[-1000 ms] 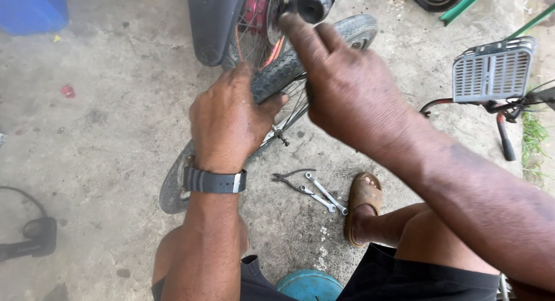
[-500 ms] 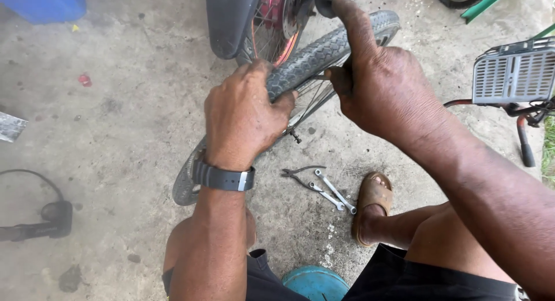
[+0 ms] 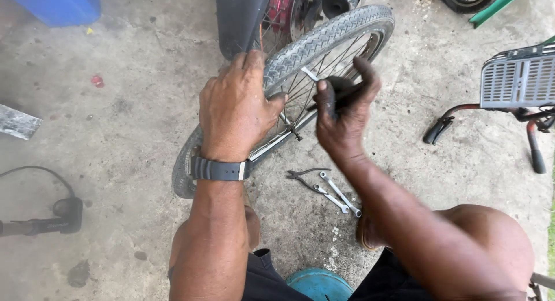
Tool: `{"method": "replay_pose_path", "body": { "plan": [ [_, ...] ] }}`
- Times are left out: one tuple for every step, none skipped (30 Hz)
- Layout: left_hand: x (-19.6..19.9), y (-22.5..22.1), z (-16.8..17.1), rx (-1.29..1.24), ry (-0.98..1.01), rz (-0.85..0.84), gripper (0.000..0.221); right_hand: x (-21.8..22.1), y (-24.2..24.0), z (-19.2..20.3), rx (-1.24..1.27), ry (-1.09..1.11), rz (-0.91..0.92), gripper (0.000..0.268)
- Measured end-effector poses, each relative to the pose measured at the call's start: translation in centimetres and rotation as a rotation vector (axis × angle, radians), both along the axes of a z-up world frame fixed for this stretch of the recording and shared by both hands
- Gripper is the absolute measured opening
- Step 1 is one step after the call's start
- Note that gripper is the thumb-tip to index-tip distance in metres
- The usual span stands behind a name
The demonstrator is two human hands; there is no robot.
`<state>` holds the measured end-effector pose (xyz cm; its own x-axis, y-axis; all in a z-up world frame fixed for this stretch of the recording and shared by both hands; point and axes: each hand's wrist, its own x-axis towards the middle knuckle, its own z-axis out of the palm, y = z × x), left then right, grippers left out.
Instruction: Removing a bicycle tire from the rim using a tire lever tool
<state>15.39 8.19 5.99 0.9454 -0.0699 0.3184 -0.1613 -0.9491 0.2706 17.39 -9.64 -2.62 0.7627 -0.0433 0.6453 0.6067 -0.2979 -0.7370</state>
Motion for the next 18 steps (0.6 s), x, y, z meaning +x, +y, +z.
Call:
{"method": "replay_pose_path", "body": {
  "plan": [
    [-0.2, 0.1, -0.1, 0.058, 0.036, -0.002, 0.079, 0.2, 1.1, -2.0, 0.278, 0.089, -0.037, 0.047],
    [-0.8, 0.1, -0.6, 0.060, 0.044, -0.006, 0.079, -0.8, 2.2, -2.2, 0.281, 0.096, -0.042, 0.047],
    [-0.9, 0.2, -0.9, 0.075, -0.011, -0.014, 0.075, -1.0, 3.4, -2.2, 0.379, 0.374, -0.035, 0.045],
    [-1.0, 0.4, -1.2, 0.090, -0.065, -0.021, 0.071, -1.3, 4.6, -2.2, 0.473, 0.653, -0.021, 0.047],
    [-1.5, 0.1, -1.1, 0.092, -0.060, -0.020, 0.071, -1.0, 4.8, -2.1, 0.475, 0.658, -0.020, 0.047],
    [-2.0, -0.1, -1.0, 0.169, -0.111, -0.011, 0.065, -0.7, 5.0, -2.2, 0.558, 0.687, 0.019, 0.036],
    [-2.4, -0.2, -1.0, 0.244, -0.161, -0.004, 0.059, -0.4, 5.2, -2.2, 0.643, 0.715, 0.055, 0.026],
    [-2.6, -0.1, -1.2, 0.246, -0.157, -0.006, 0.059, -0.2, 4.6, -2.9, 0.645, 0.720, 0.054, 0.026],
    [-2.7, -0.1, -1.3, 0.277, -0.208, -0.004, 0.061, 0.1, 3.9, -3.6, 0.691, 0.641, 0.093, 0.026],
    [-2.8, -0.1, -1.4, 0.309, -0.259, -0.002, 0.063, 0.4, 3.2, -4.2, 0.736, 0.562, 0.133, 0.028],
    [-2.6, 0.1, -1.5, 0.305, -0.259, 0.002, 0.063, 0.1, 2.7, -3.1, 0.731, 0.563, 0.135, 0.028],
    [-2.4, 0.3, -1.7, 0.311, -0.258, 0.004, 0.065, -0.2, 2.1, -2.0, 0.788, 0.558, 0.130, 0.028],
    [-2.5, 0.5, -1.9, 0.321, -0.250, 0.004, 0.068, -0.8, 1.7, -1.0, 0.849, 0.560, 0.122, 0.028],
    [-2.5, 0.7, -2.3, 0.321, -0.244, 0.007, 0.068, -1.0, 1.7, 0.8, 0.848, 0.567, 0.123, 0.028],
    [-2.2, 0.9, -2.6, 0.328, -0.234, 0.004, 0.072, -1.1, 1.7, 2.6, 0.887, 0.624, 0.095, 0.032],
    [-1.9, 1.1, -2.8, 0.335, -0.224, 0.000, 0.076, -1.1, 1.7, 4.6, 0.927, 0.681, 0.066, 0.039],
    [-2.1, 0.7, -2.5, 0.337, -0.229, -0.001, 0.076, -1.3, 1.8, 6.6, 0.929, 0.675, 0.068, 0.039],
    [-2.3, 0.4, -2.2, 0.341, -0.256, 0.001, 0.073, -1.5, 2.0, 8.6, 0.871, 0.779, -0.011, 0.049]
  ]
}}
